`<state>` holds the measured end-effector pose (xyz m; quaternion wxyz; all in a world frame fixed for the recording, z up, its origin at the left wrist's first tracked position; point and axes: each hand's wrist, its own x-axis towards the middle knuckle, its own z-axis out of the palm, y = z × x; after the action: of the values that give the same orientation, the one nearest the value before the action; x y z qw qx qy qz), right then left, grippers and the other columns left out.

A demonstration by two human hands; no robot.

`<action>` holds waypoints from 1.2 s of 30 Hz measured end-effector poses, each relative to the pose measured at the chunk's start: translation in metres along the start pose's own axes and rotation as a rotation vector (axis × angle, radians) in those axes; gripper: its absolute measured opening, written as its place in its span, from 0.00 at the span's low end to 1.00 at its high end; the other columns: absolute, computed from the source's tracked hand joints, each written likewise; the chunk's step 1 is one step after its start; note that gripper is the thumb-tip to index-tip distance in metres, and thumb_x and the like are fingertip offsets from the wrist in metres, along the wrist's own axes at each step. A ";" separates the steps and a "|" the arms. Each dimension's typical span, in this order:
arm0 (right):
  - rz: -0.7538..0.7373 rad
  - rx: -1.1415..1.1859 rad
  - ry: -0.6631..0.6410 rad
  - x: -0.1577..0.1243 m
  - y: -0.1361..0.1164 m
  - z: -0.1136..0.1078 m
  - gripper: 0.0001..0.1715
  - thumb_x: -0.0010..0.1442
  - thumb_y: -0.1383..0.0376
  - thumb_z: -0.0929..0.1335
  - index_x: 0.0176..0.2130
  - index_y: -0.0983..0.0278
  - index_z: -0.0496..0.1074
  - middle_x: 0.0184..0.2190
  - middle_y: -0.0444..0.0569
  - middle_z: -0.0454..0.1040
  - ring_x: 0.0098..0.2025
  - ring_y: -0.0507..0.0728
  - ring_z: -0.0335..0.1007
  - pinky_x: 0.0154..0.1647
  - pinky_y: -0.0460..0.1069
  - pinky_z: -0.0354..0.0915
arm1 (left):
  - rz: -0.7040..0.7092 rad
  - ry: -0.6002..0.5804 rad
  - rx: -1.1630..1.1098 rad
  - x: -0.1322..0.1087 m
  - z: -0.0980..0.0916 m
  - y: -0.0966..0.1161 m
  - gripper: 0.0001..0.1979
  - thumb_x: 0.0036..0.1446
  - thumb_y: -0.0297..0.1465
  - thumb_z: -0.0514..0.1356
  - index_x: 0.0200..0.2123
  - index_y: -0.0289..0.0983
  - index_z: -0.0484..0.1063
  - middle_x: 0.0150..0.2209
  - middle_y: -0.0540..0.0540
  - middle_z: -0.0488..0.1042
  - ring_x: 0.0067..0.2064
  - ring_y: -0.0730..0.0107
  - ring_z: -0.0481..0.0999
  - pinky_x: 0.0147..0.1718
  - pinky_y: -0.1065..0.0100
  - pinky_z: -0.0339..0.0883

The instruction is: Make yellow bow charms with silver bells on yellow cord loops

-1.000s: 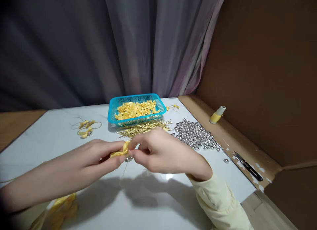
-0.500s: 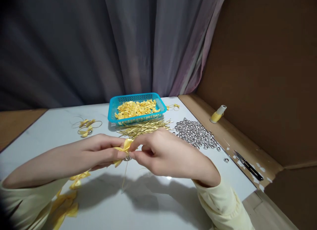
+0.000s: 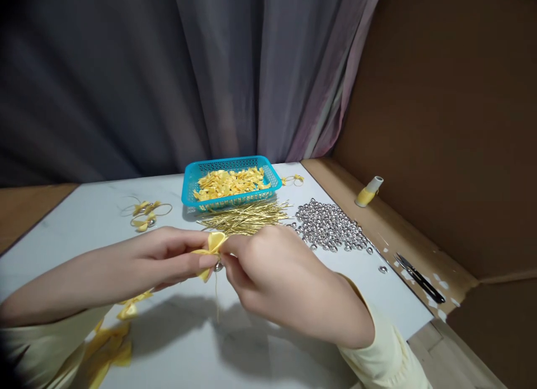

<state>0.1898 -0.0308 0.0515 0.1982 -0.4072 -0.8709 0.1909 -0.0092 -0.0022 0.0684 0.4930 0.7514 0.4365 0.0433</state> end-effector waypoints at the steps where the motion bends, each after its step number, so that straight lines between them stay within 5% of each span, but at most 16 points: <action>1: -0.006 0.014 0.004 -0.001 0.000 -0.001 0.10 0.62 0.70 0.63 0.33 0.65 0.73 0.17 0.38 0.54 0.20 0.46 0.43 0.24 0.44 0.44 | -0.007 -0.006 -0.003 0.000 0.000 0.002 0.14 0.62 0.40 0.52 0.30 0.37 0.67 0.23 0.55 0.53 0.24 0.76 0.53 0.21 0.74 0.49; 12: -0.032 0.064 0.003 0.002 0.001 -0.002 0.09 0.62 0.70 0.64 0.31 0.66 0.73 0.17 0.37 0.51 0.19 0.45 0.42 0.22 0.43 0.43 | 0.035 -0.025 0.016 0.000 0.002 -0.005 0.16 0.63 0.41 0.52 0.28 0.37 0.65 0.24 0.55 0.53 0.25 0.77 0.53 0.21 0.75 0.49; 20: 0.020 -0.116 -0.001 0.002 -0.002 0.007 0.10 0.61 0.71 0.62 0.30 0.66 0.70 0.17 0.40 0.60 0.19 0.46 0.45 0.23 0.45 0.43 | 0.026 -0.026 0.040 0.002 0.001 -0.004 0.15 0.64 0.40 0.51 0.30 0.37 0.66 0.24 0.55 0.54 0.25 0.76 0.55 0.21 0.74 0.50; 28: -0.051 -0.371 0.136 -0.002 -0.004 0.018 0.18 0.65 0.69 0.56 0.27 0.66 0.66 0.14 0.41 0.57 0.19 0.50 0.32 0.21 0.48 0.35 | 0.043 0.017 0.021 0.008 0.003 -0.008 0.13 0.62 0.37 0.53 0.27 0.38 0.65 0.23 0.55 0.57 0.24 0.76 0.56 0.21 0.75 0.51; 36: -0.037 -0.229 0.041 -0.001 -0.001 0.007 0.11 0.60 0.72 0.60 0.28 0.67 0.68 0.16 0.40 0.58 0.18 0.47 0.43 0.22 0.46 0.41 | 0.015 0.030 0.011 0.007 0.000 -0.011 0.17 0.60 0.43 0.56 0.26 0.38 0.65 0.23 0.56 0.52 0.24 0.77 0.51 0.20 0.74 0.46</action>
<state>0.1861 -0.0329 0.0458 0.1717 -0.4149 -0.8901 0.0780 -0.0118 0.0044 0.0577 0.4820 0.7565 0.4384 0.0559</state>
